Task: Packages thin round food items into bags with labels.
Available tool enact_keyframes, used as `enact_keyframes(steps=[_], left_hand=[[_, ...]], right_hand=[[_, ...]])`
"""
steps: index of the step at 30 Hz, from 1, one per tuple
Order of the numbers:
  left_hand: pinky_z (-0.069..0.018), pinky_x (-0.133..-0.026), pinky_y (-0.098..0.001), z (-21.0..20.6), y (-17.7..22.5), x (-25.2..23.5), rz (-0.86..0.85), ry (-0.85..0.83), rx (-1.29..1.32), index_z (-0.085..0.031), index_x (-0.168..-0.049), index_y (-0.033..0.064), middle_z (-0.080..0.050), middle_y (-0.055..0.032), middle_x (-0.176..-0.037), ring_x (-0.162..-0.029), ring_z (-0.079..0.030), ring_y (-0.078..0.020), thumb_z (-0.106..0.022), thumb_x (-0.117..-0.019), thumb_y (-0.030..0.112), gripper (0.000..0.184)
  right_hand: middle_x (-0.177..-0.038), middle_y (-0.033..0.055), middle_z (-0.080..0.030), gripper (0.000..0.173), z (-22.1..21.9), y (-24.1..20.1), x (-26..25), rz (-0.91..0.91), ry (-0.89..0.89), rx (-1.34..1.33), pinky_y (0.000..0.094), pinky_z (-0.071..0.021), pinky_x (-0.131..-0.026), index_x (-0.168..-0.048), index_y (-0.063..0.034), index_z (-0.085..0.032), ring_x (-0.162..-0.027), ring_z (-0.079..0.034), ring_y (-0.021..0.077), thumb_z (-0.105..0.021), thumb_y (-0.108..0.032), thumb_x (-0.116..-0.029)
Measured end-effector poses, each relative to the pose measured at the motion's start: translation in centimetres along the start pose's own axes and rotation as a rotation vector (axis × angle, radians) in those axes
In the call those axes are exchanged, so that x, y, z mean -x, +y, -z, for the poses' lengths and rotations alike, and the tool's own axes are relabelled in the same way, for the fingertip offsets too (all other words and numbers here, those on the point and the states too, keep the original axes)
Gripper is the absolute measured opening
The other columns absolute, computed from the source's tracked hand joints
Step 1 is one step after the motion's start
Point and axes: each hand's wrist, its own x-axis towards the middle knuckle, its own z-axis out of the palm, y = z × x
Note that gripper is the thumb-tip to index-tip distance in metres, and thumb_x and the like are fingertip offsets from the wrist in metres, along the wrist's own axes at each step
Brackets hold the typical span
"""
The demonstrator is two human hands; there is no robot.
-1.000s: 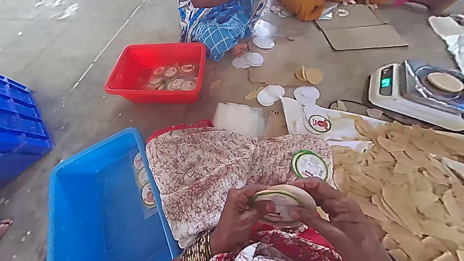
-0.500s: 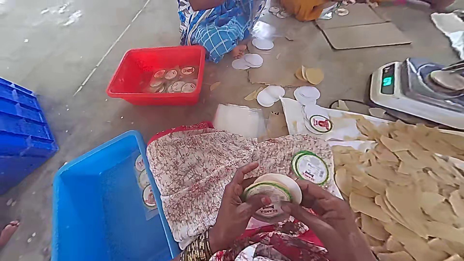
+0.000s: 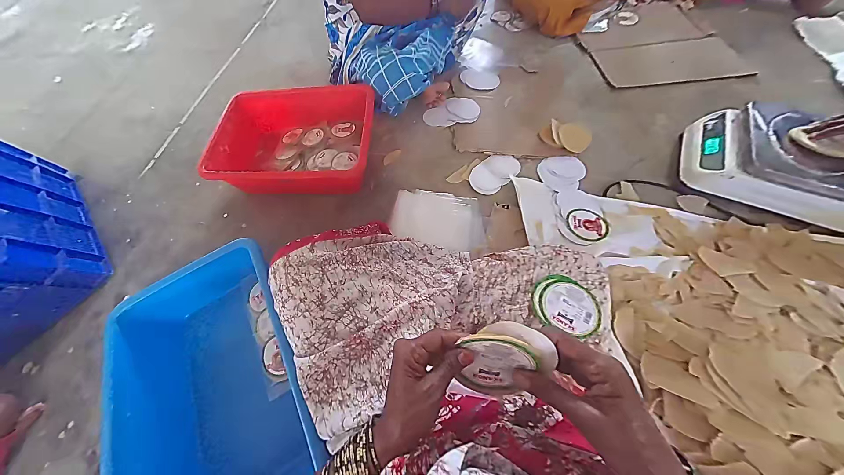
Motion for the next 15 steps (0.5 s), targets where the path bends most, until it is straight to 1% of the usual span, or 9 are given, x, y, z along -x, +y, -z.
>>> enact_keyframes(steps=[1, 2, 3, 5, 7, 10, 12, 13, 15], left_hand=[[-0.0599, -0.083, -0.0251, -0.1, 0.0, 0.0, -0.002, -0.01, 0.003, -0.072, -0.111, -0.004, -0.076, -0.0057, -0.099, -0.09, -0.072, -0.0071, -0.064, -0.0978, 0.003, 0.017], [-0.0599, -0.084, -0.0252, -0.2, -0.1, 0.0, -0.006, -0.021, 0.0, -0.072, -0.111, -0.0037, -0.076, -0.0055, -0.1, -0.091, -0.072, -0.007, -0.064, -0.0978, 0.003, 0.017], [-0.0598, -0.085, -0.0247, -0.3, -0.1, -0.1, -0.012, -0.026, -0.005, -0.072, -0.112, -0.003, -0.076, -0.0047, -0.101, -0.091, -0.072, -0.0062, -0.064, -0.0981, 0.004, 0.017], [-0.0593, -0.085, -0.0235, -0.7, -0.1, -0.2, -0.024, -0.023, -0.021, -0.073, -0.111, -0.0028, -0.076, -0.0038, -0.102, -0.091, -0.071, -0.0049, -0.063, -0.0988, 0.004, 0.017], [-0.059, -0.086, -0.023, -0.8, 0.0, -0.2, -0.036, -0.036, -0.055, -0.073, -0.11, -0.0042, -0.076, -0.0047, -0.103, -0.093, -0.071, -0.0043, -0.061, -0.0995, 0.004, 0.018], [-0.0583, -0.084, -0.021, -0.9, 0.0, -0.3, -0.07, -0.1, -0.182, -0.072, -0.107, -0.0074, -0.076, -0.0077, -0.099, -0.09, -0.071, -0.0033, -0.061, -0.0989, 0.003, 0.017], [-0.058, -0.086, -0.0206, -0.9, 0.1, -0.3, -0.092, -0.127, -0.25, -0.073, -0.107, -0.0075, -0.077, -0.0095, -0.1, -0.092, -0.072, -0.0038, -0.062, -0.0988, 0.003, 0.018], [-0.0578, -0.087, -0.0209, -0.9, 0.1, -0.4, -0.097, -0.12, -0.241, -0.074, -0.107, -0.0069, -0.077, -0.0092, -0.102, -0.094, -0.072, -0.0042, -0.062, -0.0991, 0.004, 0.018], [-0.0577, -0.092, -0.0235, -0.9, 0.3, -0.5, -0.106, -0.079, -0.148, -0.074, -0.109, -0.0043, -0.077, -0.0081, -0.106, -0.1, -0.072, -0.0066, -0.061, -0.1004, 0.006, 0.019]], right_hand=[[-0.104, -0.0078, -0.076, 0.038, 0.1, -0.1, -0.1, 0.02, 0.002, 0.037, 0.0235, -0.0626, -0.081, -0.118, -0.0196, -0.069, -0.092, -0.073, 0.0052, -0.079, -0.037, -0.0864], [-0.103, -0.0084, -0.076, 0.036, 0.0, -0.3, -0.2, 0.041, 0.028, 0.051, 0.023, -0.0624, -0.08, -0.116, -0.02, -0.069, -0.091, -0.073, 0.0046, -0.077, -0.041, -0.0884], [-0.099, -0.0097, -0.076, 0.028, -0.1, -0.4, -0.2, 0.067, 0.064, 0.055, 0.0213, -0.0618, -0.079, -0.111, -0.0208, -0.071, -0.089, -0.072, 0.0027, -0.076, -0.039, -0.0904], [-0.091, -0.0116, -0.076, 0.011, -0.5, -0.6, -0.4, 0.115, 0.124, 0.047, 0.017, -0.0595, -0.076, -0.099, -0.0221, -0.076, -0.082, -0.07, -0.0012, -0.076, -0.03, -0.0909], [-0.088, -0.0103, -0.076, 0.007, -0.6, -0.5, -0.4, 0.124, 0.098, 0.043, 0.0157, -0.0588, -0.075, -0.095, -0.0202, -0.077, -0.08, -0.07, -0.0016, -0.076, -0.025, -0.0903], [-0.087, -0.0082, -0.076, 0.009, -0.9, 0.1, -0.4, 0.118, 0.002, 0.083, 0.0148, -0.0586, -0.074, -0.092, -0.0171, -0.077, -0.081, -0.07, -0.0021, -0.076, -0.026, -0.0895], [-0.089, -0.0068, -0.074, 0.012, -1.1, 0.5, -0.4, 0.145, -0.041, 0.14, 0.0159, -0.0576, -0.077, -0.094, -0.0168, -0.077, -0.086, -0.068, -0.0012, -0.074, -0.029, -0.0909], [-0.092, -0.0066, -0.073, 0.015, -1.1, 0.5, -0.4, 0.163, -0.038, 0.151, 0.0171, -0.0572, -0.079, -0.097, -0.0178, -0.076, -0.089, -0.068, -0.0002, -0.074, -0.032, -0.0925], [-0.098, -0.0084, -0.074, 0.017, -1.0, 0.0, -0.5, 0.171, 0.036, 0.091, 0.0197, -0.0598, -0.081, -0.106, -0.0216, -0.074, -0.09, -0.07, 0.0016, -0.074, -0.033, -0.0932]])
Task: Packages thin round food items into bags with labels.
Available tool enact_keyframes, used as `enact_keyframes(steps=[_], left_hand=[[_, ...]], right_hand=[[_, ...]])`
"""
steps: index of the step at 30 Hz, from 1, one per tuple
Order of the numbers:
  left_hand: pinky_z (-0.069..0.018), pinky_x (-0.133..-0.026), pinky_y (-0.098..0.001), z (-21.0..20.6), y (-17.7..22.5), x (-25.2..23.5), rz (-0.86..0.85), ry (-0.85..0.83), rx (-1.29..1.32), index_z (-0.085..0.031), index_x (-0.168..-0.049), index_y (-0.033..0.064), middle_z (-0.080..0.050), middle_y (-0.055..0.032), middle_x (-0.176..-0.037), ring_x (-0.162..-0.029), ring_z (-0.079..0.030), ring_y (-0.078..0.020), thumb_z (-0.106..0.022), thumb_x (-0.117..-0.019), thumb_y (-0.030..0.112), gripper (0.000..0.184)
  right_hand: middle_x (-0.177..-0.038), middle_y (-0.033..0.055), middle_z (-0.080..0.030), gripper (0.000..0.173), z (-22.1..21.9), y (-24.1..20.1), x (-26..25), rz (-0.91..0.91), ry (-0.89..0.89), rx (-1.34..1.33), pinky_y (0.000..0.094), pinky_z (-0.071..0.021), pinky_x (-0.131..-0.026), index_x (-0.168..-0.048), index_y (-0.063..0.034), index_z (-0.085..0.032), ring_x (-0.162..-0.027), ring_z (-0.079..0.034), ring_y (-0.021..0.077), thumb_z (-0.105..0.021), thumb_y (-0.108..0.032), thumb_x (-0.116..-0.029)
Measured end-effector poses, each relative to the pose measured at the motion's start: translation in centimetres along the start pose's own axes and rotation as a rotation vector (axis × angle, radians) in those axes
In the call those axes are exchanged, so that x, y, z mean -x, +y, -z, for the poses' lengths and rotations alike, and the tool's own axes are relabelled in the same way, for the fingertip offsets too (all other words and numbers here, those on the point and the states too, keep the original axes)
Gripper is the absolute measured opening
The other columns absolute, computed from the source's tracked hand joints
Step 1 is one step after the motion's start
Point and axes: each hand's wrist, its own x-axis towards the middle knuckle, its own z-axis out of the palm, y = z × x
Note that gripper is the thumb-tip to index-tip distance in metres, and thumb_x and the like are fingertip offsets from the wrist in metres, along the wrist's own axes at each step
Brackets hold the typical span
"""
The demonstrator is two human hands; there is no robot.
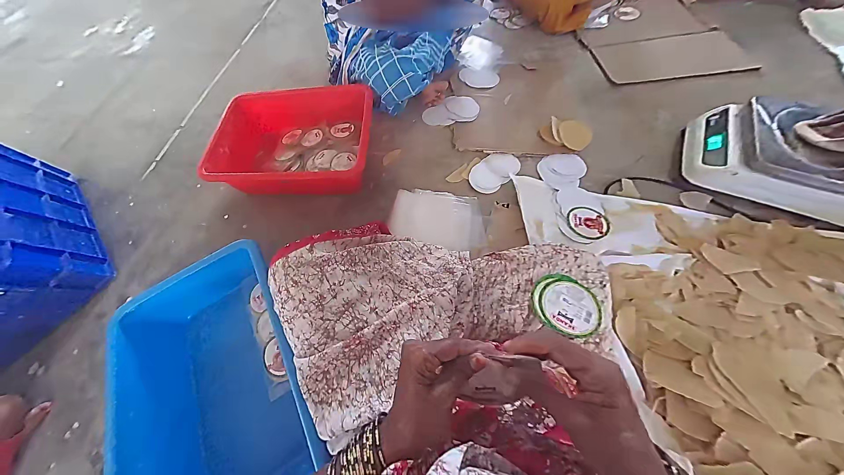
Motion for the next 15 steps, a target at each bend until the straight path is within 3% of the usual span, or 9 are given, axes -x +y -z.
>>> enact_keyframes(steps=[3, 6, 9, 12, 15], left_hand=[[-0.0568, -0.098, -0.0295, 0.2, 0.0, -0.3, -0.014, 0.04, 0.156, -0.075, -0.113, -0.0011, -0.076, -0.0103, -0.112, -0.108, -0.072, -0.0139, -0.06, -0.1014, 0.008, 0.021], [-0.0527, -0.107, -0.0376, 0.0, -0.6, -0.4, -0.059, -0.038, 0.229, -0.075, -0.113, -0.0008, -0.074, -0.0147, -0.119, -0.12, -0.068, -0.0238, -0.06, -0.1024, 0.011, 0.022], [-0.0517, -0.109, -0.0411, -0.2, -1.4, -0.2, -0.113, -0.135, 0.204, -0.074, -0.113, -0.0027, -0.071, -0.0193, -0.124, -0.124, -0.065, -0.0281, -0.059, -0.1029, 0.01, 0.022], [-0.0518, -0.109, -0.0414, 0.2, -1.1, -0.3, -0.14, -0.137, 0.179, -0.073, -0.114, -0.0023, -0.071, -0.0187, -0.122, -0.123, -0.065, -0.0282, -0.058, -0.1037, 0.01, 0.022], [-0.0531, -0.107, -0.0408, 1.2, -0.6, -0.8, -0.155, -0.123, 0.158, -0.073, -0.118, 0.0001, -0.072, -0.0174, -0.122, -0.121, -0.067, -0.0278, -0.055, -0.1049, 0.011, 0.024]], right_hand=[[-0.097, -0.0111, -0.074, 0.012, 0.6, -0.3, -0.1, 0.034, 0.096, -0.013, 0.0193, -0.0594, -0.083, -0.104, -0.0244, -0.074, -0.09, -0.07, 0.0011, -0.075, -0.024, -0.0925], [-0.103, -0.0087, -0.072, 0.008, 0.9, 0.4, 0.0, 0.058, -0.002, 0.079, 0.0209, -0.0546, -0.09, -0.1, -0.0267, -0.077, -0.103, -0.065, 0.0041, -0.073, -0.03, -0.0938], [-0.117, -0.007, -0.069, 0.012, 0.7, 0.9, 0.2, 0.037, -0.092, 0.098, 0.0243, -0.0526, -0.097, -0.099, -0.0271, -0.076, -0.115, -0.061, 0.0069, -0.07, -0.036, -0.0951], [-0.122, -0.004, -0.071, 0.024, 1.2, 1.0, 0.1, 0.034, -0.113, 0.069, 0.0297, -0.0532, -0.101, -0.112, -0.0236, -0.076, -0.118, -0.063, 0.0102, -0.065, -0.041, -0.0988], [-0.115, -0.004, -0.075, 0.031, 1.6, 0.9, 0.1, -0.025, -0.109, 0.04, 0.0285, -0.0576, -0.097, -0.117, -0.0184, -0.074, -0.109, -0.069, 0.0076, -0.071, -0.04, -0.0942]])
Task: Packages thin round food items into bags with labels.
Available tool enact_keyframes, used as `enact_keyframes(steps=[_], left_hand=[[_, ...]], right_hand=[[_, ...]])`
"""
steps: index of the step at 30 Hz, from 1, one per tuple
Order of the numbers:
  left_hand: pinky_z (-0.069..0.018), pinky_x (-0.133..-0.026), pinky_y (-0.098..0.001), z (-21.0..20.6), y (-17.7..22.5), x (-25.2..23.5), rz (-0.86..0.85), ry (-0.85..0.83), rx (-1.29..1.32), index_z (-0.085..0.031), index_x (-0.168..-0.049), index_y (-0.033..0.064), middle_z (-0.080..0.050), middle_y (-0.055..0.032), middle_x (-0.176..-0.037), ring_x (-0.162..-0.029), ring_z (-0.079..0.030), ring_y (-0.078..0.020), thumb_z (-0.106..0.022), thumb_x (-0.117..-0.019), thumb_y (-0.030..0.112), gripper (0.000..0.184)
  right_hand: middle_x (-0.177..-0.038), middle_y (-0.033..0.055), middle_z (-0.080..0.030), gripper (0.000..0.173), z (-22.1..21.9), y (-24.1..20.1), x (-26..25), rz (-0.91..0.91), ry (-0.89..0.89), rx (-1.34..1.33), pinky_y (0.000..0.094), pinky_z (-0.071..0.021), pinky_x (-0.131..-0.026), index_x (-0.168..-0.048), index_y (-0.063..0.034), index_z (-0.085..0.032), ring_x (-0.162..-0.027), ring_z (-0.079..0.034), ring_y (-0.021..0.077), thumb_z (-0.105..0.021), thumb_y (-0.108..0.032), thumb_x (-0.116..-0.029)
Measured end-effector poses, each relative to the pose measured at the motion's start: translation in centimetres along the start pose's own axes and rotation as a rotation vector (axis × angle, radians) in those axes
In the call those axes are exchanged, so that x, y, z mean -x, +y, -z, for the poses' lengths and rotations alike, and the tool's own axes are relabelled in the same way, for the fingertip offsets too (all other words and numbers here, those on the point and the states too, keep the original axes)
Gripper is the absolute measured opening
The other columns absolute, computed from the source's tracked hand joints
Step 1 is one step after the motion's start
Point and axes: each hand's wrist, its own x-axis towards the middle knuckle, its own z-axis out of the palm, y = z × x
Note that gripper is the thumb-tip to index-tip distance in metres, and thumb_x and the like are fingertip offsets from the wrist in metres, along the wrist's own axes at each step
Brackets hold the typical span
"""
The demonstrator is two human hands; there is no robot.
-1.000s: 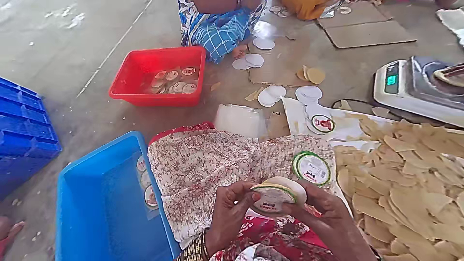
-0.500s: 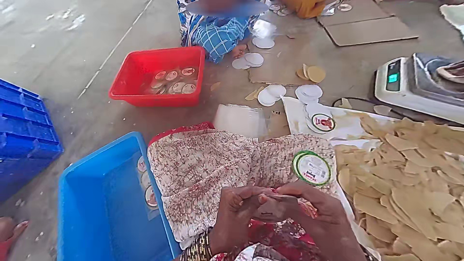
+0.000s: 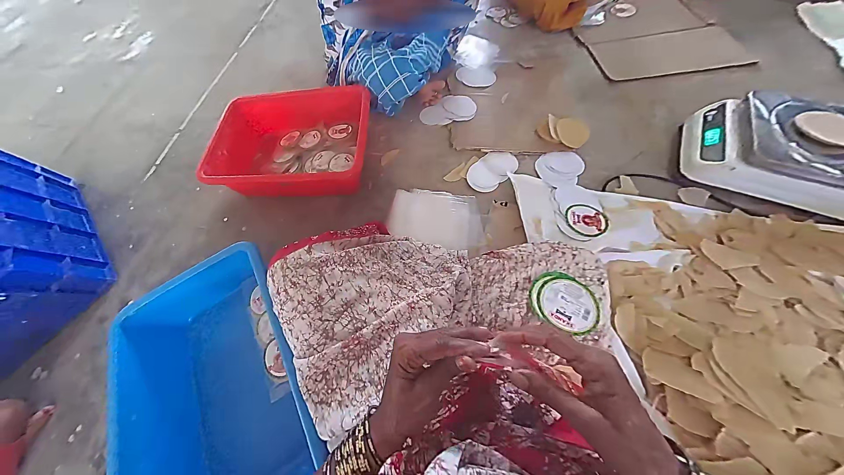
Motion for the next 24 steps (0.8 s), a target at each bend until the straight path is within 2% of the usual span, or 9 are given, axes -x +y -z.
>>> enact_keyframes(steps=[4, 8, 11, 13, 15, 17, 19, 21, 24], left_hand=[[-0.0482, -0.111, -0.0406, 0.4, -0.7, -0.3, 0.099, 0.134, 0.147, -0.077, -0.11, 0.0059, -0.07, -0.0155, -0.126, -0.126, -0.063, -0.0279, -0.056, -0.1051, 0.025, 0.028], [-0.0381, -0.12, -0.0455, -0.1, -0.2, -0.7, -0.006, 0.1, -0.15, -0.078, -0.106, 0.0058, -0.068, -0.0168, -0.131, -0.138, -0.052, -0.0335, -0.056, -0.1051, 0.024, 0.028], [-0.0468, -0.113, -0.0421, -0.7, 1.2, -1.2, -0.065, 0.084, -0.067, -0.076, -0.111, 0.006, -0.07, -0.0155, -0.126, -0.129, -0.061, -0.0287, -0.053, -0.1066, 0.024, 0.029], [-0.0478, -0.112, -0.0411, -0.6, 0.2, -1.7, -0.007, 0.151, -0.037, -0.075, -0.11, 0.0047, -0.071, -0.014, -0.126, -0.128, -0.062, -0.027, -0.052, -0.1069, 0.024, 0.03], [-0.05, -0.109, -0.0385, -0.6, -1.5, -2.4, 0.102, 0.259, -0.034, -0.076, -0.107, -0.0024, -0.072, -0.0162, -0.121, -0.123, -0.065, -0.0255, -0.057, -0.1031, 0.015, 0.026], [-0.0474, -0.112, -0.0402, -0.8, -1.4, -3.4, 0.05, 0.224, -0.037, -0.076, -0.106, -0.0017, -0.072, -0.017, -0.121, -0.126, -0.063, -0.0279, -0.059, -0.1031, 0.018, 0.026], [-0.0384, -0.12, -0.0454, -1.2, -0.2, -4.1, -0.099, 0.123, -0.099, -0.075, -0.107, 0.0026, -0.072, -0.0167, -0.122, -0.133, -0.057, -0.0322, -0.054, -0.1062, 0.024, 0.03], [-0.0302, -0.123, -0.0482, -1.0, -0.7, -5.1, -0.108, 0.14, -0.21, -0.075, -0.103, 0.0038, -0.071, -0.0147, -0.125, -0.138, -0.052, -0.0323, -0.053, -0.1065, 0.023, 0.03], [-0.0369, -0.119, -0.0444, -1.0, -2.4, -6.2, -0.005, 0.259, -0.227, -0.075, -0.1, -0.0048, -0.071, -0.0187, -0.122, -0.135, -0.054, -0.033, -0.058, -0.0999, 0.011, 0.023]], right_hand=[[-0.104, -0.0057, -0.076, 0.019, -0.4, -0.6, -0.2, -0.016, 0.093, -0.113, 0.0248, -0.0611, -0.087, -0.111, -0.0186, -0.074, -0.095, -0.072, 0.0066, -0.073, -0.024, -0.0931], [-0.095, -0.0098, -0.076, 0.007, -0.1, -1.6, -0.3, 0.02, 0.189, -0.02, 0.0181, -0.0602, -0.082, -0.099, -0.0191, -0.076, -0.088, -0.072, 0.0003, -0.072, -0.02, -0.0936], [-0.105, -0.0122, -0.076, 0.02, 0.6, -3.3, -0.3, 0.08, 0.206, -0.006, 0.0209, -0.0608, -0.087, -0.114, -0.0234, -0.071, -0.096, -0.072, 0.0016, -0.072, -0.019, -0.0953], [-0.107, -0.0119, -0.076, 0.023, 0.7, -3.5, -0.7, 0.086, 0.22, 0.046, 0.0194, -0.0603, -0.088, -0.12, -0.0201, -0.07, -0.098, -0.071, -0.0002, -0.071, -0.021, -0.0969], [-0.098, -0.0075, -0.077, 0.017, 0.3, -2.3, -1.2, 0.073, 0.267, 0.14, 0.0157, -0.0594, -0.083, -0.108, -0.0125, -0.075, -0.091, -0.071, -0.0025, -0.069, -0.021, -0.0949], [-0.096, -0.0077, -0.077, 0.012, 0.6, -2.0, -2.0, 0.106, 0.312, 0.166, 0.0151, -0.059, -0.083, -0.1, -0.0141, -0.078, -0.089, -0.071, -0.0028, -0.07, -0.021, -0.095], [-0.1, -0.0116, -0.076, 0.009, 1.4, -3.0, -1.8, 0.143, 0.331, 0.154, 0.0173, -0.0586, -0.087, -0.102, -0.0222, -0.077, -0.095, -0.071, -0.0016, -0.069, -0.021, -0.0973], [-0.098, -0.0087, -0.076, 0.009, 1.7, -3.2, -2.1, 0.177, 0.361, 0.191, 0.019, -0.0588, -0.087, -0.102, -0.0201, -0.077, -0.094, -0.071, 0.0002, -0.069, -0.02, -0.0974], [-0.093, -0.0036, -0.076, 0.016, 1.7, -1.9, -3.3, 0.168, 0.411, 0.295, 0.0169, -0.0566, -0.086, -0.093, -0.0108, -0.077, -0.092, -0.069, -0.0022, -0.067, -0.023, -0.0952]])
